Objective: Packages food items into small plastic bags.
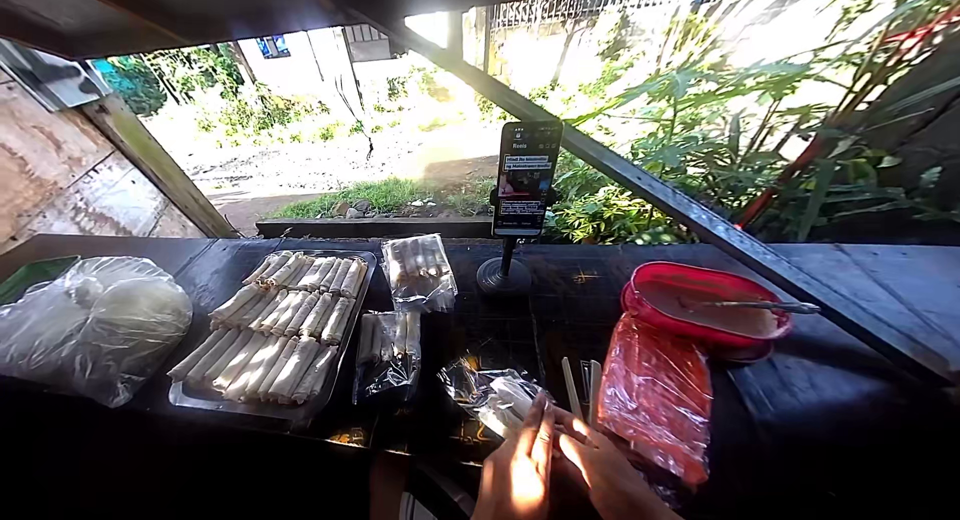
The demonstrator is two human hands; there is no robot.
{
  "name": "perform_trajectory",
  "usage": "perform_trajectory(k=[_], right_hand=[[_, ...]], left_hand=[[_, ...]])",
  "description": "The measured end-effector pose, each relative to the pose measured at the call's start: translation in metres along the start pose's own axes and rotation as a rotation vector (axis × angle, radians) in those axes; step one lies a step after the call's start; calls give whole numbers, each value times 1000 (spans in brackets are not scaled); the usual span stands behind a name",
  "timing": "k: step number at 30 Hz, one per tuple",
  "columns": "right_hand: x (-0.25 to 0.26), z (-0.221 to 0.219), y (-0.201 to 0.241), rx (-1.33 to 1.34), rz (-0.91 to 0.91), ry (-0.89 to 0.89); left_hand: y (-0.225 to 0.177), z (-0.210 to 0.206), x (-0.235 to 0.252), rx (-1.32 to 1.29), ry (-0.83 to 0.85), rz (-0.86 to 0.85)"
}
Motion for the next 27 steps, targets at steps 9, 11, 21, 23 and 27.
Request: perform_trajectory(k=[9,11,21,23,27], right_hand=[[3,-13,3,324,-22,-54],[5,-16,-2,347,6,9],[25,-17,13,53,74,90],[29,-14,13,18,150,104],[40,12,2,-155,193,134]], left_hand=[[-8,-6,1,133,-104,-169],[-5,-8,1,119,-90,-146],[-5,-6,-3,-63,-110,-105],[0,-1,-7,-184,-30,-90],[38,29,-19,-92,-141,114]])
Point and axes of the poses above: each hand's wrist, its own x-axis towards the middle knuckle, its own z-axis out of the back of the hand, y = z × x, the point moved 3 cm from there along x, towards the middle knuckle, and after that the axes turned 8 degrees about y, right-handed, at the moved point
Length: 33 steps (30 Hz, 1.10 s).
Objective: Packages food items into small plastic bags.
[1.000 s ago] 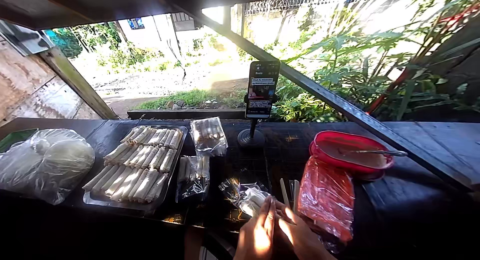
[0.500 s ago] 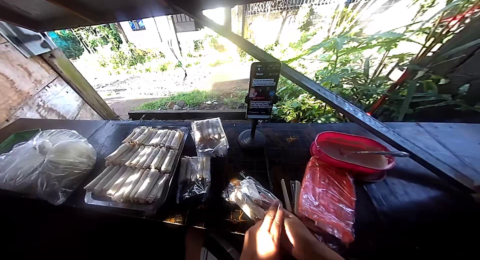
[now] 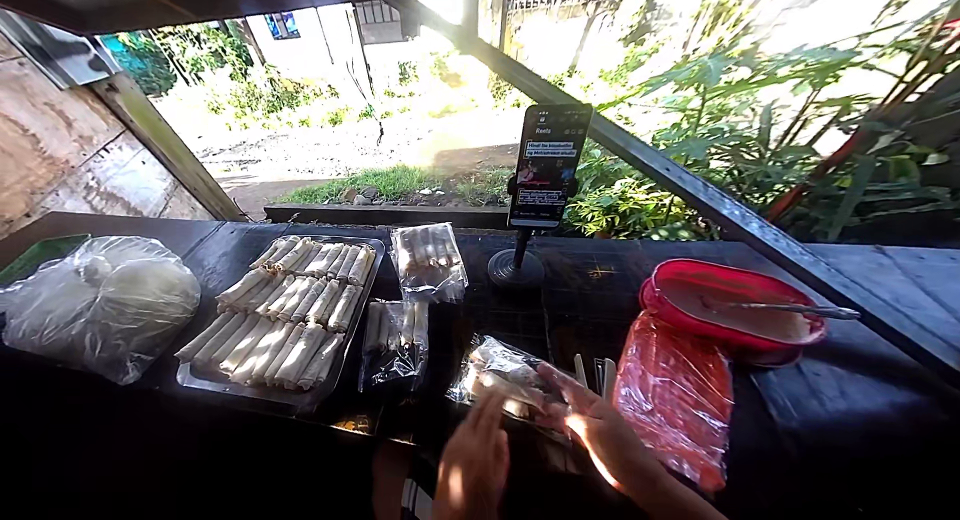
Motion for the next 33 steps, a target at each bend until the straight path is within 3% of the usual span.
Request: perform_trajectory(k=[2,5,8,12,19,25,29,33], right_hand=[[-4,9,-4,-140,18,-51],[-12,7,-7,-139,15,-115],[-16,2,-10,-201,15,-107],[-21,-2,-6,-547,198,-51],[-12,-4,-12,-743,385,-41],[-12,-6,-7,-874,422,28],[-12,-5,-13,-848,454,19],[-12,1,-20,-778,351,-116]], left_hand=[[16,25,10,44,-31,153],[27,44,30,97,-47,247],[29,49,52,147,114,404],[26,52,79,135,399,560],[30,51,94,93,537,669],[36,42,95,11,549,579],[41,33,84,40,343,385],[43,28,75,111,82,178]])
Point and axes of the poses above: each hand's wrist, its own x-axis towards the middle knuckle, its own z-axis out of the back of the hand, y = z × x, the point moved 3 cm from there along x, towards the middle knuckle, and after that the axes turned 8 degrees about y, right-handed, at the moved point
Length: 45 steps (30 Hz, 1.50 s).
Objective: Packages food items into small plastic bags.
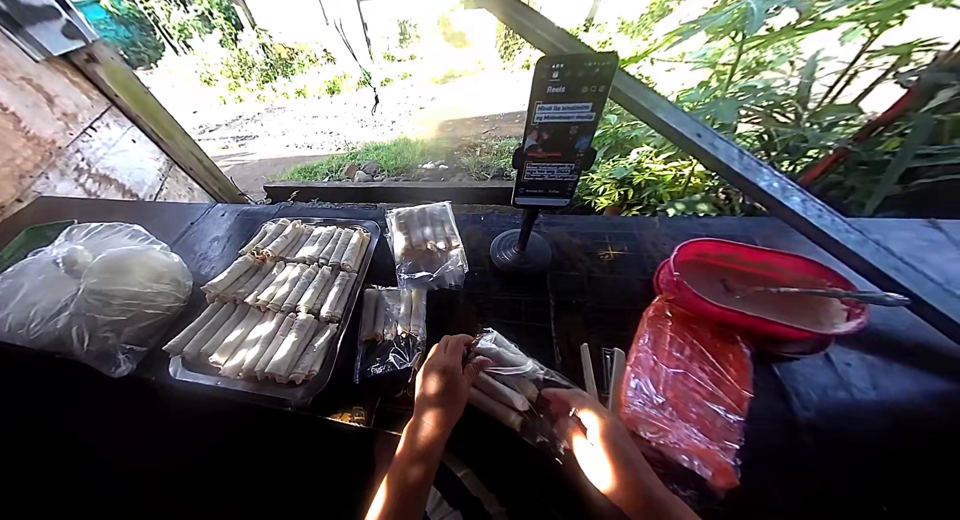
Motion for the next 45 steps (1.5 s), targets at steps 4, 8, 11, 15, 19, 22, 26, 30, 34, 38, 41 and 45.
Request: perform_trajectory(k=[4,8,11,15,19,22,26,30,34,38,41,45], right_hand=[[4,1,7,-74,0,91],[4,0,5,-86,33,88],[5,-2,2,-89,-47,76],[10,-2,3,-95,-163,143],[14,2,10,-79,-273,247],[12,3,7,-51,-177,182],[1,12,2,-65,-72,126],[-10,24,12,-204,-66,190],[-12,37,28,-264,-18,175],[-7,51,38,-196,189,128],[11,60,24,-389,354,49],[30,56,4,-571,418,153]], left_hand=[[-3,4,3,6,-52,-103],[-10,-3,2,56,-51,-208],[-16,-10,1,14,2,-238],[-17,-19,2,-56,55,-251],[-15,-21,-1,-61,59,-269],[-12,-20,-6,9,-39,-277],[-19,-20,-16,231,-205,-303],[-31,-50,-29,380,-129,-379],[-28,-70,-23,498,-91,-385],[-24,-67,-17,448,-31,-405],[-29,-61,-26,333,-53,-446],[-49,-81,-61,353,-218,-496]])
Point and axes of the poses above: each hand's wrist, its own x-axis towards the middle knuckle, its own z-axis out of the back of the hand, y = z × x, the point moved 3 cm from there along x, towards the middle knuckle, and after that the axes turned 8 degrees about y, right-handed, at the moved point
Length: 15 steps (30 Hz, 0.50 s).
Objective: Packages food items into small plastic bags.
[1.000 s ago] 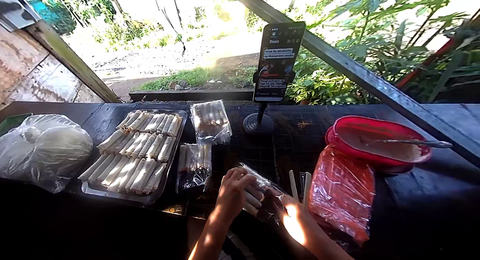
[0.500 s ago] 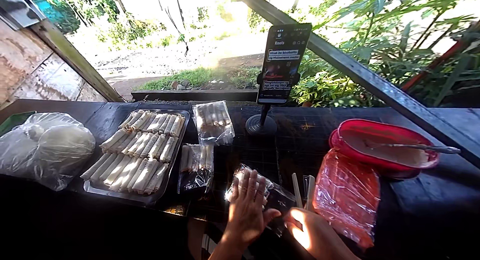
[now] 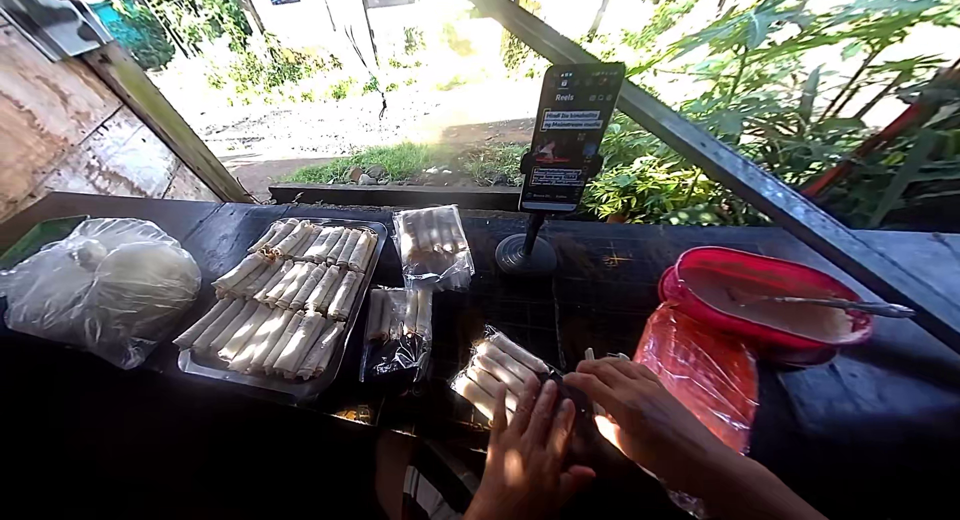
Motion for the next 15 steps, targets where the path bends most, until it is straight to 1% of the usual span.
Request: perform_trajectory(k=[2,4,6,9,12,15], right_hand=[[5,-9,-3,-71,48,-8],[7,-17,-3,-101,91,-62],[5,-20,2,-91,125,-69],[-2,-22,17,-11,169,-62],[-5,-22,32,36,182,-96],[-4,-30,41,31,143,-117]], left_hand=[[-11,-12,-11,65,-68,-38],[-14,-19,-20,122,-129,-53],[-11,-16,-26,143,-174,-23],[0,0,-38,130,-250,70],[4,13,-49,161,-257,131],[1,18,-60,149,-215,167]])
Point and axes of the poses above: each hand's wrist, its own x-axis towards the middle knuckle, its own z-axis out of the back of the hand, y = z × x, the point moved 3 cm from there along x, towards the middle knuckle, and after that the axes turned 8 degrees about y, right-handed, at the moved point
